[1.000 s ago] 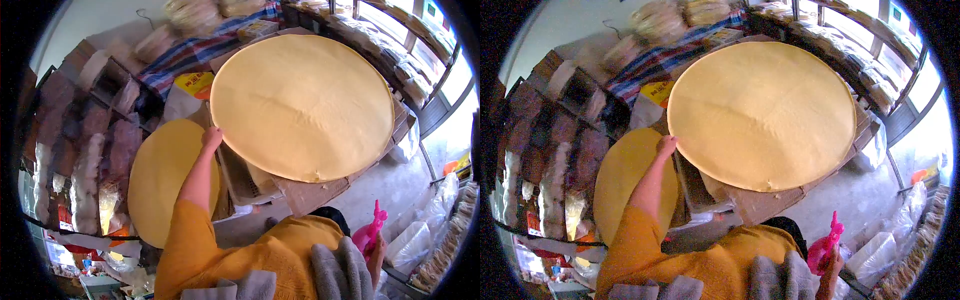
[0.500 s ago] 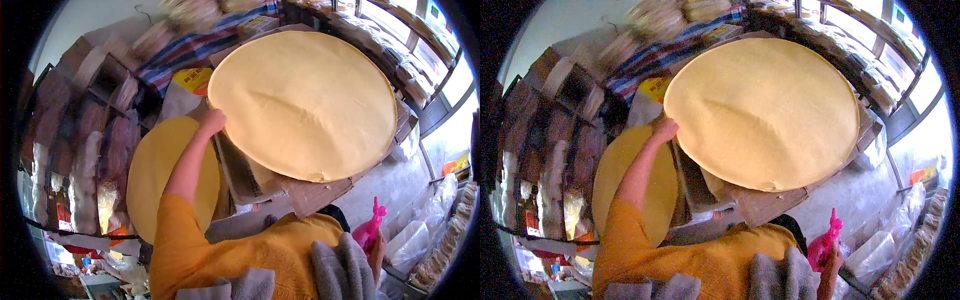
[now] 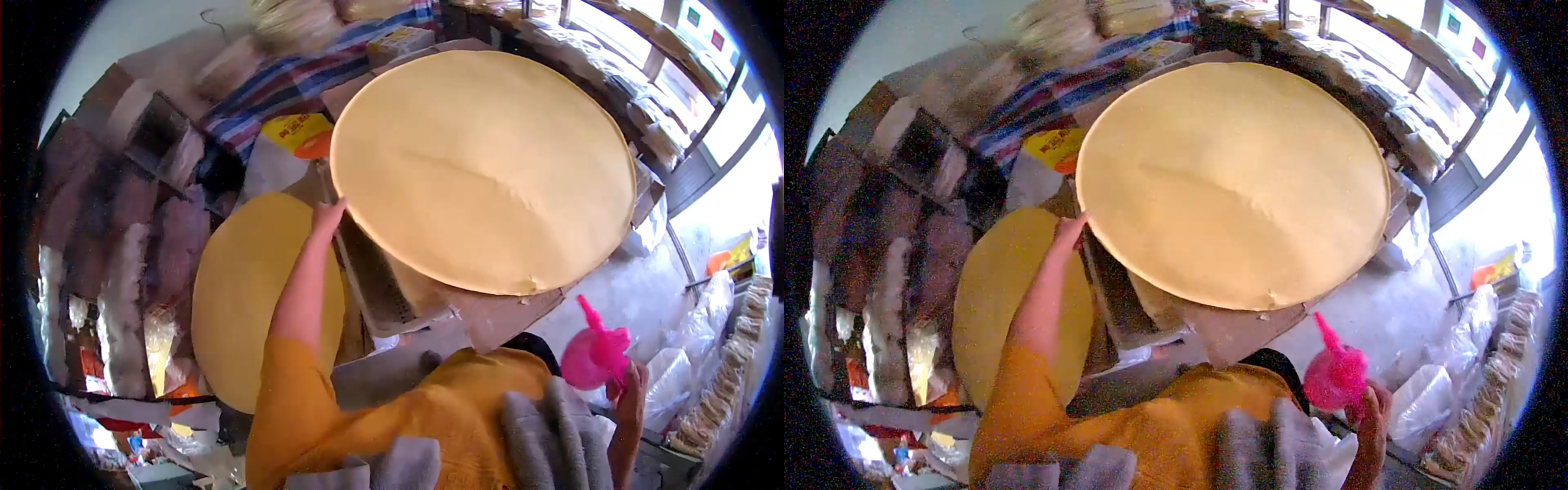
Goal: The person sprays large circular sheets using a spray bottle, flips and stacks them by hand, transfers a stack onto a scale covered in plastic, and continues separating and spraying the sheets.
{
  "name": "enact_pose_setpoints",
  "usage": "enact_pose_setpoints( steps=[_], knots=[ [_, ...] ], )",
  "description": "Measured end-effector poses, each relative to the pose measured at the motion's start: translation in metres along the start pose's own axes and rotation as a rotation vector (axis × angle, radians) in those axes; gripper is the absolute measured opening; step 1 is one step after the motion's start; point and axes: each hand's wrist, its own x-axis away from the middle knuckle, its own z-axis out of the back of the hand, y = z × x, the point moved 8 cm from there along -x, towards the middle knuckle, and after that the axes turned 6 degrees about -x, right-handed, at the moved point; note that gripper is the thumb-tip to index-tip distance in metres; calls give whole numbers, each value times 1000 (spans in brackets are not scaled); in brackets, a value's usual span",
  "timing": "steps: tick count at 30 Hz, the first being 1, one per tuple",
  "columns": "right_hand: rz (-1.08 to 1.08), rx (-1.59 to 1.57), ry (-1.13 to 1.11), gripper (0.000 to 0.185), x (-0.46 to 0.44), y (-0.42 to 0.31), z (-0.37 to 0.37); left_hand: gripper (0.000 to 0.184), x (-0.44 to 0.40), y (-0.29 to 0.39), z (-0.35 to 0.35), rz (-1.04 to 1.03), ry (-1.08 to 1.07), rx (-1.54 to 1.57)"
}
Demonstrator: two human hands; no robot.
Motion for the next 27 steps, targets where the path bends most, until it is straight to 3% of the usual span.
enact_pose_setpoints(
  steps=[1, 2, 4, 7, 10, 13, 17, 20, 21, 24, 26, 27],
  knots=[
    [-13, 32, -24, 40, 3, -9, -12, 30, -35, -20, -28, -54, -176, 325],
    [19, 66, -123, 41, 5, -22, -35, 30, -42, -20, -36, -22, -149, 511],
    [76, 139, -326, 47, 8, -47, -84, 29, -61, -19, -47, -169, -40, 591],
    [57, 202, -586, 56, 7, -72, -142, 25, -43, -12, -32, -210, 112, 581],
    [190, 170, -787, 55, 10, -68, -176, 25, -39, -46, -43, -55, 148, 389],
    [508, 198, -1181, 46, 26, -78, -228, 32, -9, -51, -65, 5, -46, 707],
    [375, 424, -1378, 42, 18, -55, -249, 33, 56, -20, -80, -103, -460, 980],
    [98, 286, -1331, 43, 8, -64, -254, 32, 100, -12, -88, -93, -616, 1039],
    [-47, 269, -1464, 46, 6, -58, -253, 34, 117, -6, -90, -77, -641, 1033],
    [-39, 324, -1601, 46, -1, -56, -259, 35, 126, -3, -98, -88, -612, 1047],
    [152, 334, -1714, 37, 17, -64, -280, 39, 111, 6, -95, -191, -530, 1072],
    [186, 343, -1764, 34, 28, -64, -288, 38, 107, 9, -91, -122, -513, 1118]
  ],
)
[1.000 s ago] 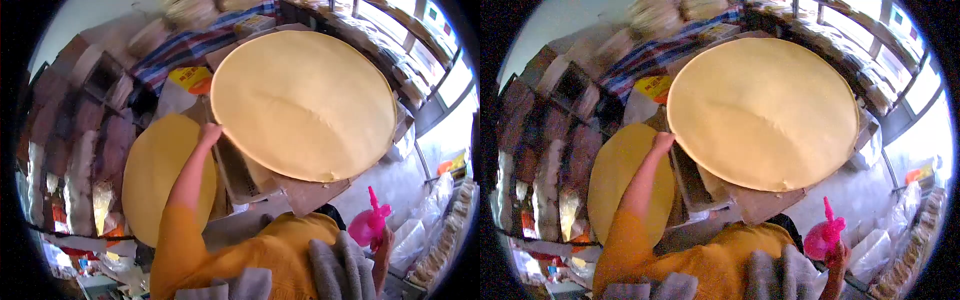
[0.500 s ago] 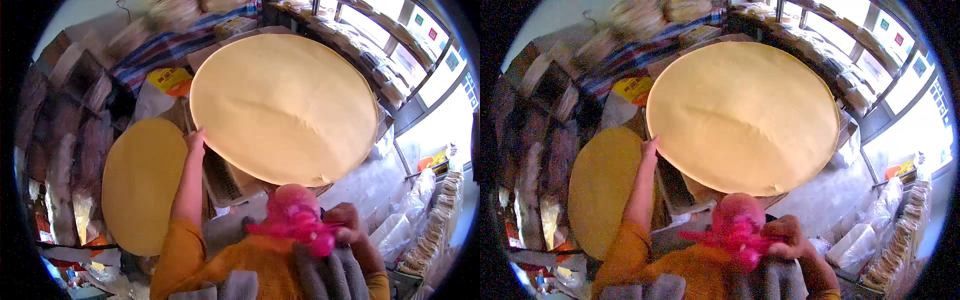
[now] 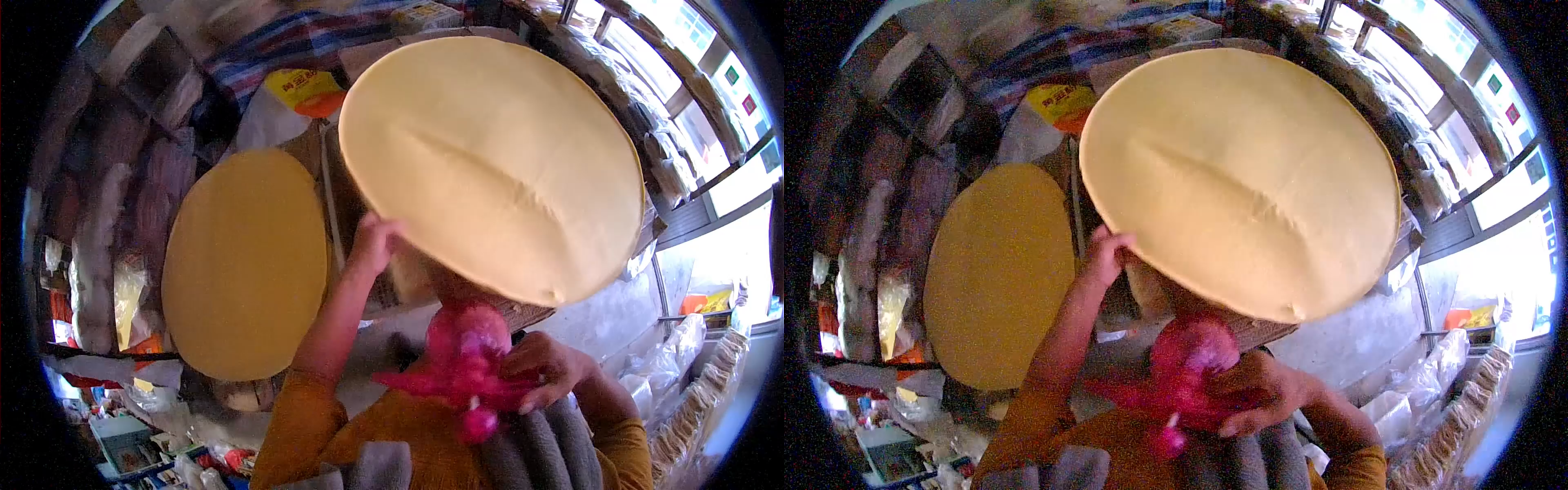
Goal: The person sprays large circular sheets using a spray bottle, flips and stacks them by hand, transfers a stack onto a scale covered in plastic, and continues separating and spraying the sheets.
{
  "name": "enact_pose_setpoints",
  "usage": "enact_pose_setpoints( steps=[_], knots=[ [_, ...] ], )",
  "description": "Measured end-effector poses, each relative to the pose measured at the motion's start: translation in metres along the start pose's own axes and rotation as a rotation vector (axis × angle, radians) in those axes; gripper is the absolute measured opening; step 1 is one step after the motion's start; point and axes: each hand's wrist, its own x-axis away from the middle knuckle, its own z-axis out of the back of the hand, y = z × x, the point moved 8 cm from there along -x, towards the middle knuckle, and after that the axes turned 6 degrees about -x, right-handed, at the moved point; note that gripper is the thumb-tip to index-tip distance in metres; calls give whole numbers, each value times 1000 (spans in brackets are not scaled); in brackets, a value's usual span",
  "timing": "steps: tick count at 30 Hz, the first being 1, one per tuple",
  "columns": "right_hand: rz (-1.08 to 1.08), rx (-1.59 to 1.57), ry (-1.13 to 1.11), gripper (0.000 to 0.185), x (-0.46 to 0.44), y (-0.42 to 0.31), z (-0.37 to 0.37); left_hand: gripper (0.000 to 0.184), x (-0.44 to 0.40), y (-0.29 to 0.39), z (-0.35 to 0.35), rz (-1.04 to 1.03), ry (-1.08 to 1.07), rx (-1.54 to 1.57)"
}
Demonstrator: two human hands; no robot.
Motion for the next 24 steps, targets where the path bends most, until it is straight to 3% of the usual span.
enact_pose_setpoints(
  steps=[3, 8, 12, 15, 17, 19, 24],
  knots=[
    [44, 43, -52, 30, -11, -2, -10, 37, -16, 23, -2, -124, 129, -42],
    [-45, 8, 78, 39, 11, 9, 9, 41, 8, 12, -41, -96, -66, 32],
    [190, 198, 5, 49, 18, -4, 29, 36, 20, 12, -64, -61, -146, 23],
    [-142, -333, 331, 37, 26, 30, 68, 32, 19, 20, -67, -130, -108, -44],
    [-85, 318, 599, 22, 9, 8, 106, 30, 13, 12, -61, -175, -79, -86],
    [-38, 497, 793, 13, -6, 5, 124, 27, 5, -2, -53, -214, -66, -124],
    [38, 773, 790, 14, -40, 18, 136, 24, 8, 3, -63, -163, -71, -70]
  ],
)
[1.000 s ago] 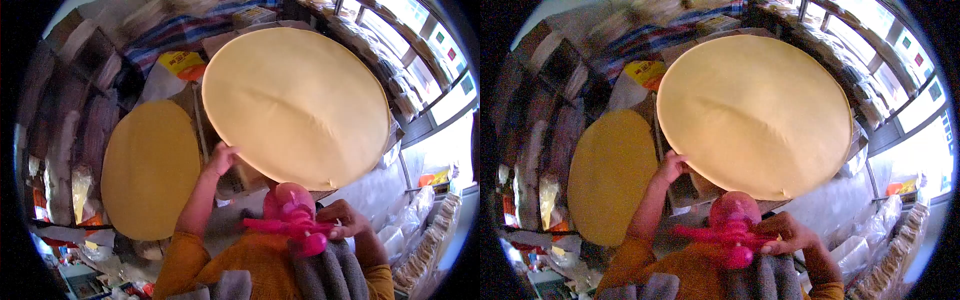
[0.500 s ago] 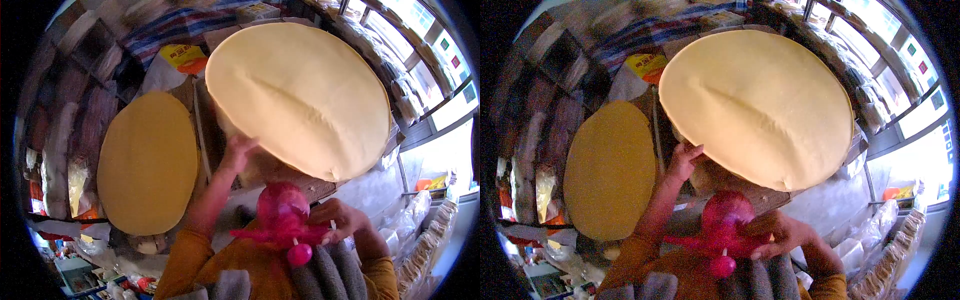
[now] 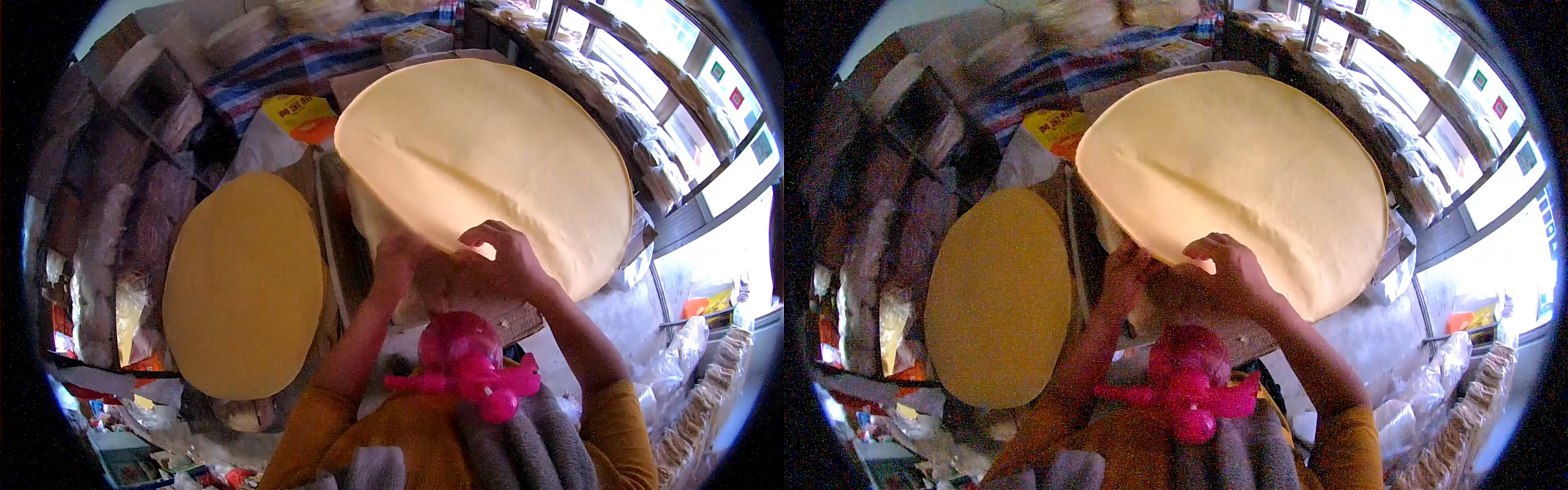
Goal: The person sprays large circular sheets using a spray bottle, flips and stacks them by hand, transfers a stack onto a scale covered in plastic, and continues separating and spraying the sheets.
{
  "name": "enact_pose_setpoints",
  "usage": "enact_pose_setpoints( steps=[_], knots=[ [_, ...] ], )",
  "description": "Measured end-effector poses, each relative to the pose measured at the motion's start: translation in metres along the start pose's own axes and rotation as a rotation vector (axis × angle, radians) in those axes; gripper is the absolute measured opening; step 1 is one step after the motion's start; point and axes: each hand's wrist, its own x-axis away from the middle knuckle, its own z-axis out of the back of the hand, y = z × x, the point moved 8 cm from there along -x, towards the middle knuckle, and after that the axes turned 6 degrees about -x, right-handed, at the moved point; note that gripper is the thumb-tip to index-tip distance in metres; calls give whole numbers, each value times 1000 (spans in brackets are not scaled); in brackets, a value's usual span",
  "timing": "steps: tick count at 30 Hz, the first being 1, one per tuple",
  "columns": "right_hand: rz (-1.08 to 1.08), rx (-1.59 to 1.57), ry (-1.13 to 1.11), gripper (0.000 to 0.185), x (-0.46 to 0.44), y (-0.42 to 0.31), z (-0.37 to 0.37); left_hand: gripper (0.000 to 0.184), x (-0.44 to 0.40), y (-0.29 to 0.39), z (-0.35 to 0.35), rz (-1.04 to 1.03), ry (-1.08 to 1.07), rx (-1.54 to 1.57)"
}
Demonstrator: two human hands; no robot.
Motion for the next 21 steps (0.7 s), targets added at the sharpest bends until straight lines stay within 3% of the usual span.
enact_pose_setpoints(
  steps=[4, 8, 17, 21],
  knots=[
    [-13, 81, -84, 16, -8, 3, -9, 7, 2, 8, -3, -14, 116, -31],
    [103, 174, -57, 10, -11, -9, -9, 8, 4, 10, -11, 19, 110, 87],
    [59, 44, -95, 9, -21, 15, -18, 13, 7, 10, -14, 12, 117, 99],
    [-155, 0, -99, 11, -26, 30, -15, 22, 2, 10, -5, -18, 149, -101]
  ],
)
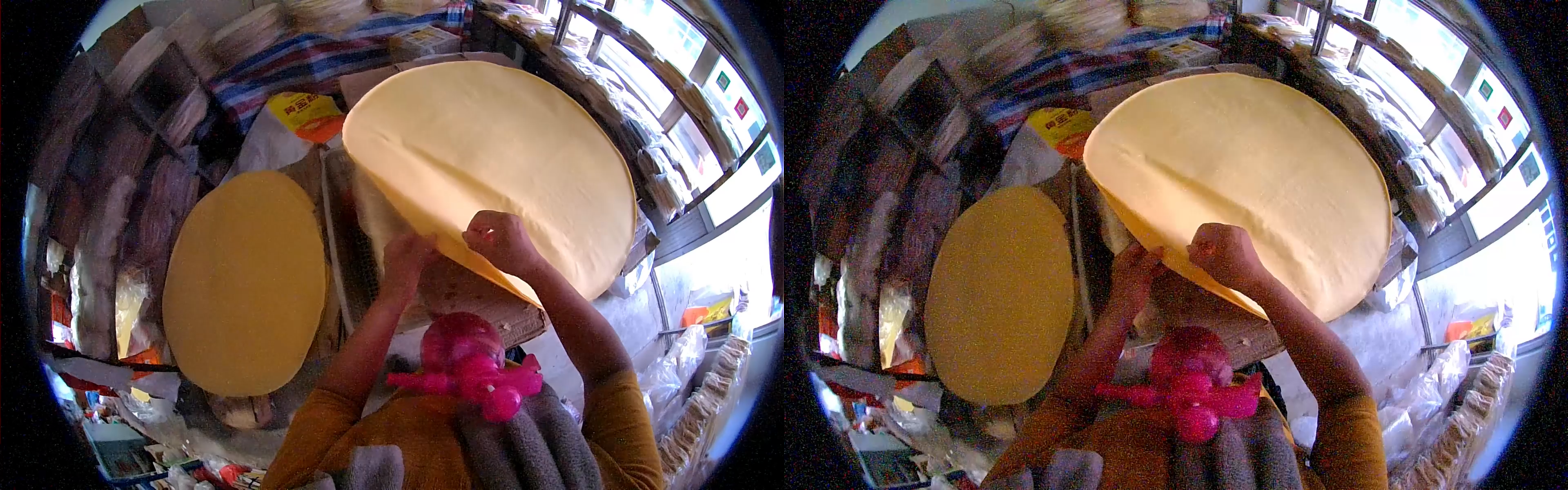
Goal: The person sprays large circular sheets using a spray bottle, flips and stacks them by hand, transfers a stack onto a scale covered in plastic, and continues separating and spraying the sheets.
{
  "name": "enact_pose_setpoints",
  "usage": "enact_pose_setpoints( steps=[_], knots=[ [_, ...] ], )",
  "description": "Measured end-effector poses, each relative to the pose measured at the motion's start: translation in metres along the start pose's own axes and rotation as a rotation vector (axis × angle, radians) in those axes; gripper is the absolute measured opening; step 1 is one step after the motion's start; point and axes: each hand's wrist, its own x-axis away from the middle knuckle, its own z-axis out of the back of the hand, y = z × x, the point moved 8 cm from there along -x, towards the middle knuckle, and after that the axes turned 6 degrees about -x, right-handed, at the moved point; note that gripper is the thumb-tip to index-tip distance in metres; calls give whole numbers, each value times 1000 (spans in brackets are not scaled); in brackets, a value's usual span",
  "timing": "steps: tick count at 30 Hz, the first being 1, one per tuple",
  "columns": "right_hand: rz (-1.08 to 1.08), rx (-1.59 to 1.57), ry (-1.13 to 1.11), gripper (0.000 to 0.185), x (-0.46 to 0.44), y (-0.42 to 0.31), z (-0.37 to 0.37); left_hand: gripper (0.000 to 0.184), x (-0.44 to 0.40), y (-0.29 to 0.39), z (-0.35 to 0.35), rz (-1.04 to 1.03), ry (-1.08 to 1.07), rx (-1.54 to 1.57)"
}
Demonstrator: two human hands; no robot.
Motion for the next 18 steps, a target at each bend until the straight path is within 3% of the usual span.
enact_pose_setpoints(
  steps=[5, 8, 10, 12, 13, 14, 16, 18],
  knots=[
    [-52, -54, -10, 14, 0, 11, -15, 32, 1, 19, -3, 24, 45, 14],
    [122, 112, 54, 18, 2, -13, -14, 32, 2, 23, -2, -8, 69, -120],
    [104, 182, 79, 21, -4, 1, -21, 32, -1, 12, 5, -47, 90, -199],
    [66, 301, 198, 25, -12, 9, -7, 32, 5, -5, 16, 73, 122, -123],
    [-63, 149, 260, 27, -17, 28, 11, 32, 9, -16, 23, 132, 140, -85],
    [-191, -4, 318, 28, -19, 50, 29, 33, 9, -27, 36, 80, 167, -212],
    [-211, -14, 329, 28, -14, 52, 54, 34, 3, -50, 55, -25, 206, -467],
    [-251, -150, 234, 23, -6, 56, 45, 36, 21, 20, 45, -373, 460, -825]
  ],
)
